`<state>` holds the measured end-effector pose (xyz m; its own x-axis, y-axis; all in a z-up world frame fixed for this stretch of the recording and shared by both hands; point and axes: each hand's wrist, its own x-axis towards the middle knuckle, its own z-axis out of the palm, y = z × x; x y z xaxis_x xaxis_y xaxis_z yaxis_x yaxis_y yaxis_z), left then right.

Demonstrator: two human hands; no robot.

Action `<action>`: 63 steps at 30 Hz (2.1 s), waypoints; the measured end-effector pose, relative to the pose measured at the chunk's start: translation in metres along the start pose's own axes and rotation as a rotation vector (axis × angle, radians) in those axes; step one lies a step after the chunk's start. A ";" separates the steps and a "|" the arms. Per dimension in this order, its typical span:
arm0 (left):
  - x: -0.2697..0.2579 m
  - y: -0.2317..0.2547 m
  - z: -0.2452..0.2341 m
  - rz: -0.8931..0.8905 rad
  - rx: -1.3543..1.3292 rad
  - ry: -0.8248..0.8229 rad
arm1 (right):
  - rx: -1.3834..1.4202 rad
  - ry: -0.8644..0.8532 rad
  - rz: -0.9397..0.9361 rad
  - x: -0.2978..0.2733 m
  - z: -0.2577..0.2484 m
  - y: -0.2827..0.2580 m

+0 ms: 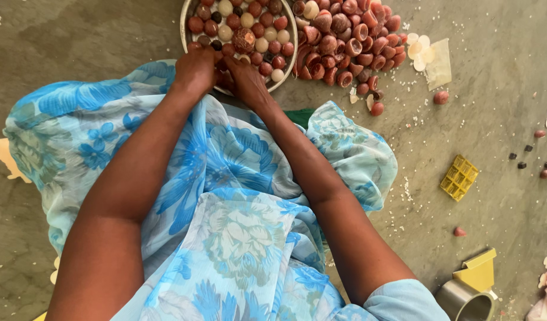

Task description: The person sits on the floor and peels small brown nuts by hand, separating the shells from the kernels. The peeled kernels are placed in a metal bowl, while the shells are discarded onto the floor.

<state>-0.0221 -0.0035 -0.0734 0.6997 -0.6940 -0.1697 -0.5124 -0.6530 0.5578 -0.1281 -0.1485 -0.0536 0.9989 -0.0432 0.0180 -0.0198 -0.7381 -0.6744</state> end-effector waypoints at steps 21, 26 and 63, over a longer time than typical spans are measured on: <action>0.012 -0.012 0.036 0.147 0.198 0.165 | -0.069 -0.004 -0.069 0.000 0.002 0.020; 0.015 -0.013 0.042 0.151 0.263 0.172 | -0.067 0.004 -0.067 0.002 0.004 0.023; 0.009 -0.019 0.050 0.262 0.282 0.278 | 0.037 0.184 0.312 -0.016 -0.130 0.104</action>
<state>-0.0308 -0.0118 -0.1262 0.6158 -0.7639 0.1927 -0.7777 -0.5502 0.3042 -0.1515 -0.3123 -0.0287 0.9208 -0.3850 -0.0628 -0.3173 -0.6457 -0.6946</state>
